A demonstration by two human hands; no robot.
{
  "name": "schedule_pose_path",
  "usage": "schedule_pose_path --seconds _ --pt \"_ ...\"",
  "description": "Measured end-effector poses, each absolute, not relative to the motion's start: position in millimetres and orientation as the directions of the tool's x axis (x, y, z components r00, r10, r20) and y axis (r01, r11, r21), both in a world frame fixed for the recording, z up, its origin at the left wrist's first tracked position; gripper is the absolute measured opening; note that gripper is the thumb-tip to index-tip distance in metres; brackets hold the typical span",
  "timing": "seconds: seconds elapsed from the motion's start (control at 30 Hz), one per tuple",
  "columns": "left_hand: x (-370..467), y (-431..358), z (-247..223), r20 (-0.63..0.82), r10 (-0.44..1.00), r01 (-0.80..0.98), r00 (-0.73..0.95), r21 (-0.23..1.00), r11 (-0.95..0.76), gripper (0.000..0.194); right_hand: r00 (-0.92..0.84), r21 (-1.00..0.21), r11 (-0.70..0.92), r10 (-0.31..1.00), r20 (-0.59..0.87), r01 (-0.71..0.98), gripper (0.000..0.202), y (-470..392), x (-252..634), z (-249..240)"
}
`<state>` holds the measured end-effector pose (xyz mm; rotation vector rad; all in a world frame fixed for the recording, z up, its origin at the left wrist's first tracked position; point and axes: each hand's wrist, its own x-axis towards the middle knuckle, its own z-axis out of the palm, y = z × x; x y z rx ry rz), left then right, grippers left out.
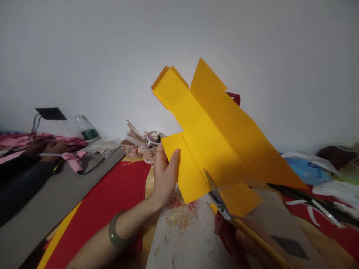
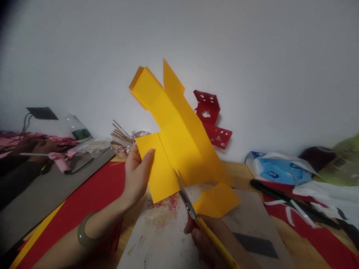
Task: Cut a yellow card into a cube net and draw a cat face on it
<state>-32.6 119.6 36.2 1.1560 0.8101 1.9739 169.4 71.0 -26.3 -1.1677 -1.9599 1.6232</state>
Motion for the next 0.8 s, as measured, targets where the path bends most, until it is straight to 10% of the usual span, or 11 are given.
schedule_pose_path --seconds 0.8 --pt "-32.1 118.3 36.1 0.472 0.796 -0.195 -0.379 0.800 -0.567 0.029 -0.617 -0.923 -0.058 0.727 -0.299 0.380 0.047 77.3 163.8 -33.1"
